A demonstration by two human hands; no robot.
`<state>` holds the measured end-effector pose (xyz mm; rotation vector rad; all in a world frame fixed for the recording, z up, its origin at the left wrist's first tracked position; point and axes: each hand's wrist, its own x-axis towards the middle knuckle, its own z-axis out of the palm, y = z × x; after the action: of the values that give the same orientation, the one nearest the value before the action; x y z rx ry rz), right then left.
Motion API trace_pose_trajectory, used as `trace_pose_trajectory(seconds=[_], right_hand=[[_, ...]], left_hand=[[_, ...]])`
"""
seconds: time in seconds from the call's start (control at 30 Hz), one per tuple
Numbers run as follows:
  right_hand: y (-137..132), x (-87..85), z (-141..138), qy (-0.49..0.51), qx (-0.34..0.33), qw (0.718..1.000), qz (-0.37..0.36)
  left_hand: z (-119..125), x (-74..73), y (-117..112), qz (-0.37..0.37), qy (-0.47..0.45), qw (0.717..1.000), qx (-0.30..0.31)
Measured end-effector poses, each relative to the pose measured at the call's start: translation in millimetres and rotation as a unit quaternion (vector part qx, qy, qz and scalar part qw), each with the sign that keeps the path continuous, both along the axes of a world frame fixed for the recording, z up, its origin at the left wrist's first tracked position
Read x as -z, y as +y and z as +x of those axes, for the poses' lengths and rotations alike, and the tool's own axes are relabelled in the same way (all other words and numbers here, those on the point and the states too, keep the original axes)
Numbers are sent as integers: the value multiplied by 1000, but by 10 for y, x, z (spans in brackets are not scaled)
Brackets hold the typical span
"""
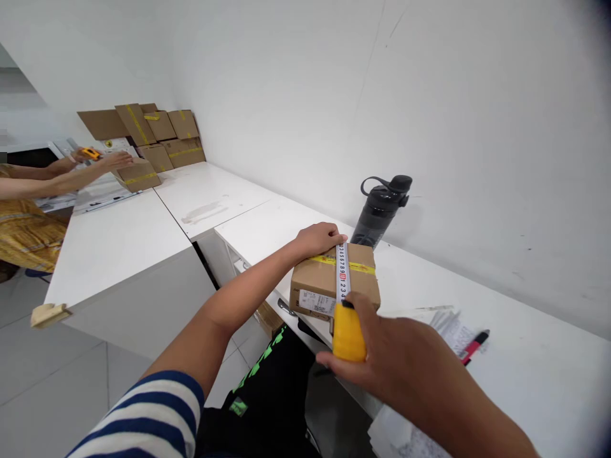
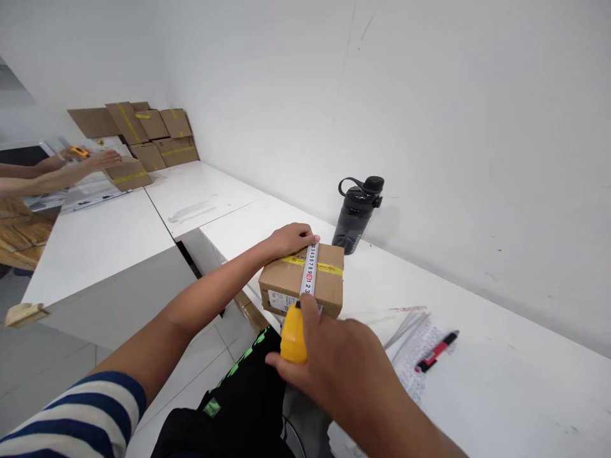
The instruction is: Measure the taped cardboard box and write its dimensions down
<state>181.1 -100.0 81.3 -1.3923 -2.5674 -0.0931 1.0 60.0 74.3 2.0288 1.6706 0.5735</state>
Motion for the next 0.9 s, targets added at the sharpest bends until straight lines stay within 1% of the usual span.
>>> trace_pose_trajectory(seconds=[0.07,0.17,0.3,0.37,0.5,0.6,0.67,0.77,0.83,0.9], right_hand=[[133,-54,-24,-17,19,999,-23],[222,-70,-53,4,4,1000,-30],[152,55,-90,-33,-22,999,-8],[121,97,-96,-46,-31,998,-15],[128,55,-74,-31,-40,997,-52],[142,-1,-55,-22,-40,997,-59],[152,-18,-38,-12,-44,997,-56],[195,-25,-3,11,-36,999,-25],[245,-37,22,39,-38,999,-2],[299,-61,39,77,-40,996,0]], left_hand=[[4,-4,1,2,-2,1000,-3],[10,-13,-3,1,-8,1000,-10],[10,-31,-12,-7,-9,1000,-11],[8,-38,-15,-9,-9,1000,-8],[6,-44,-17,-9,-8,1000,-10],[10,-49,-27,-13,-8,1000,-11],[13,-52,-35,-15,-10,1000,-12],[13,-52,-40,-11,-16,1000,-11],[10,-48,-36,-6,-17,1000,-11],[8,-44,-30,-1,-17,1000,-10]])
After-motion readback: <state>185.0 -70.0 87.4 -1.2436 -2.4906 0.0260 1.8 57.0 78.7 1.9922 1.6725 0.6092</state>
